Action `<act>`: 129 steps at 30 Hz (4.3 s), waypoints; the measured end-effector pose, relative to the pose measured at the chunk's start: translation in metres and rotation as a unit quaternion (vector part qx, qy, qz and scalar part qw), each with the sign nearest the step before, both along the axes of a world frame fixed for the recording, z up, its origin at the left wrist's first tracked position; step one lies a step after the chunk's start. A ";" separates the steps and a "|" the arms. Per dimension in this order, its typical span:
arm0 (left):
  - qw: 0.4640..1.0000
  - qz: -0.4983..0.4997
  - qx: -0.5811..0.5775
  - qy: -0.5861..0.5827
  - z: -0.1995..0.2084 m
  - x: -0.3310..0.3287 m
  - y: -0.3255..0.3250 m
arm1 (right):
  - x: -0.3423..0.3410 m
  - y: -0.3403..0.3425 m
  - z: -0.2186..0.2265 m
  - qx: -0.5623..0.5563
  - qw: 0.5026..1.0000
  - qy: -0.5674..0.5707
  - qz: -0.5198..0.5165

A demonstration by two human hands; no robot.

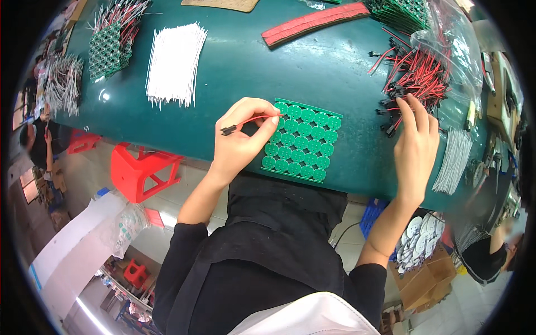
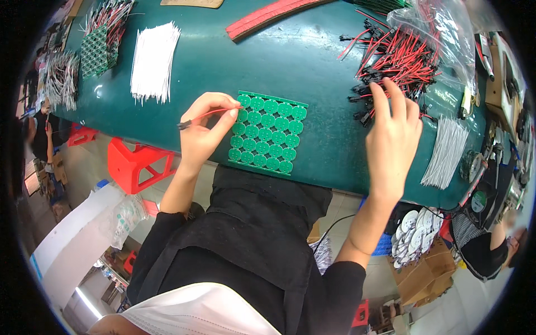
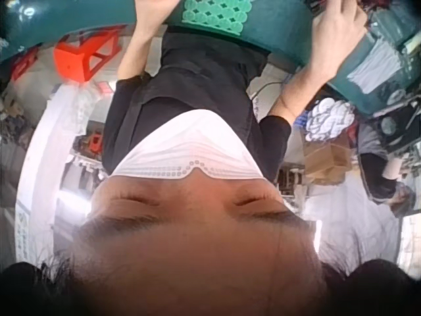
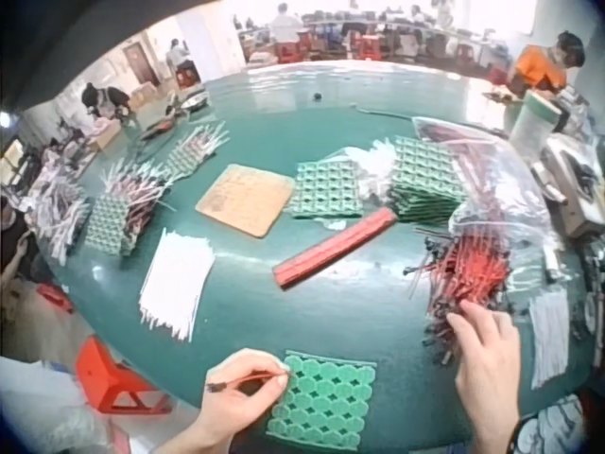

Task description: Soldering wires to a grid of electronic components and assembling additional wiring on a PCB.

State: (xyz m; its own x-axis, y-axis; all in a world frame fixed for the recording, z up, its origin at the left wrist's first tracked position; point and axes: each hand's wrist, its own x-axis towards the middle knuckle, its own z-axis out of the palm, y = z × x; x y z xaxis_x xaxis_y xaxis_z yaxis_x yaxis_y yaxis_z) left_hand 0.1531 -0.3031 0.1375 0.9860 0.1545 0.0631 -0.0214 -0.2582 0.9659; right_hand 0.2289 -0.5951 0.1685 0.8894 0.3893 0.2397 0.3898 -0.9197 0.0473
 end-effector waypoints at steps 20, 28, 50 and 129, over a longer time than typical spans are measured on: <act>0.998 0.023 0.054 -0.027 -0.009 0.002 -0.007 | -0.013 0.004 -0.001 0.296 0.943 -0.146 0.043; 0.996 0.021 0.076 -0.038 -0.006 0.005 -0.009 | -0.022 0.021 0.005 0.388 0.909 -0.143 0.059; 0.986 -0.156 0.053 -0.021 0.039 0.001 -0.031 | -0.030 0.070 0.017 0.656 0.710 0.244 0.086; 0.975 -0.186 0.102 -0.062 0.028 0.001 -0.042 | -0.037 0.069 0.010 0.625 0.720 0.267 0.140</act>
